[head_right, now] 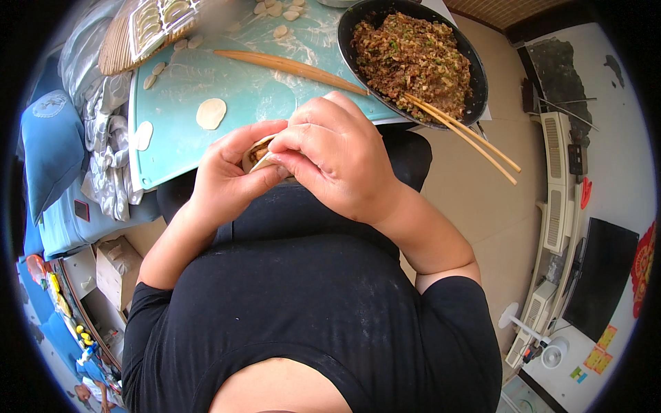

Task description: The person sits on the floor and assembles dumplings by placing a meat and vegetable filling onto round dough wrappers using chopsticks. They then fold and pleat the wrappers to seal the dumplings, placing the finished items onto a bamboo tray.

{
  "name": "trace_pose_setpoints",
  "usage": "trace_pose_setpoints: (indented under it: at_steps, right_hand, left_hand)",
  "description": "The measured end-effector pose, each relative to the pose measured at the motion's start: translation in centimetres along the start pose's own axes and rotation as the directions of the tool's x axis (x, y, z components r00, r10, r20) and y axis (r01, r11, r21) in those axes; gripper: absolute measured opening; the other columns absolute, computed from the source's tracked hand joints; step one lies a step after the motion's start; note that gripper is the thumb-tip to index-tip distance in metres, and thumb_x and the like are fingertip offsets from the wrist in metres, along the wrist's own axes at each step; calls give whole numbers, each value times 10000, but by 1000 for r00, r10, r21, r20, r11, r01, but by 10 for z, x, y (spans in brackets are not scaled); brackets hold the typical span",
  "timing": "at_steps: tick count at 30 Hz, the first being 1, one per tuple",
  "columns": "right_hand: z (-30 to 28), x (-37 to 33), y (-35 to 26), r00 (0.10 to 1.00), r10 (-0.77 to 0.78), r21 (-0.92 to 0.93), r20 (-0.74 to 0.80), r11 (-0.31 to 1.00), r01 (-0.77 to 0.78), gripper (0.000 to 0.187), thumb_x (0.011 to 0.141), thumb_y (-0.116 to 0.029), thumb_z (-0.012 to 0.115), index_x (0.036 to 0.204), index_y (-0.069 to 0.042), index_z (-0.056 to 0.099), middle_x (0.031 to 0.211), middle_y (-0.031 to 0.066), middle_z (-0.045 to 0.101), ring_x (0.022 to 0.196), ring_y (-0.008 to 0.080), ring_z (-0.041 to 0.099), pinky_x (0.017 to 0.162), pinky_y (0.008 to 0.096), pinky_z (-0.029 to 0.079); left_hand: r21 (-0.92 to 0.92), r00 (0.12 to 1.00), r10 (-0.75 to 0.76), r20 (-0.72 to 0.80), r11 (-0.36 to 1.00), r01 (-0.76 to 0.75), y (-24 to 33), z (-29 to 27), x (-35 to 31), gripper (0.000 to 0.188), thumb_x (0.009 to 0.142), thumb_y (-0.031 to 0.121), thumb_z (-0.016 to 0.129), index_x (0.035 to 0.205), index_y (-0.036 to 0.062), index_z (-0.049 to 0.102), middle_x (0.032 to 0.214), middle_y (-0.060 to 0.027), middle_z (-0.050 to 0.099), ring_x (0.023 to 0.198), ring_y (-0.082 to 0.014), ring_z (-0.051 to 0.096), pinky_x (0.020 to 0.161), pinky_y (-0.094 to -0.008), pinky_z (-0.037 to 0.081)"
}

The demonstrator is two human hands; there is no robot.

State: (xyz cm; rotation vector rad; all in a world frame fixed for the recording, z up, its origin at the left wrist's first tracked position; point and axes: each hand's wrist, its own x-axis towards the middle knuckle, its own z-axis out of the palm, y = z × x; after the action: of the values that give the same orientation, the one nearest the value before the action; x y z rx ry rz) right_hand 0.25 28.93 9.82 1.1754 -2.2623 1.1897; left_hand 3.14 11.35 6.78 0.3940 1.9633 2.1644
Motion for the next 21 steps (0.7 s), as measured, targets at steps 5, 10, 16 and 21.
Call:
trace_pose_setpoints:
  at_steps: [5,10,16,21]
  right_hand:
    - [0,2,-1,997,36,6,-71,999,-36,267,641,-78,717,888,-78,616,854,67,540,778,231,501,682,321,423]
    - [-5,3,0,998,55,-7,40,998,-55,256,632,-89,725,869,-73,630,858,64,536,800,227,487,705,319,418]
    - [-5,5,-3,998,36,-16,52,999,-35,181,631,-63,722,789,-60,635,826,48,551,765,227,491,690,314,421]
    - [1,3,1,997,-83,-35,-1,996,83,186,618,-40,722,780,-63,635,827,38,595,744,232,527,685,312,424]
  left_hand:
    - [77,991,135,19,988,-136,3,1,0,447,756,50,684,1174,15,532,954,-99,629,869,-134,608,751,-261,492]
    - [96,989,144,-35,986,-140,6,5,0,594,766,37,665,1298,42,400,1021,-113,631,903,-163,621,777,-282,492]
    - [206,986,164,27,965,-166,6,1,0,635,765,22,655,1325,47,356,1072,-134,616,931,-193,619,799,-292,485]
    - [238,993,111,38,964,-117,12,0,-1,660,750,23,666,1329,46,348,1082,-136,612,930,-198,619,804,-294,485]
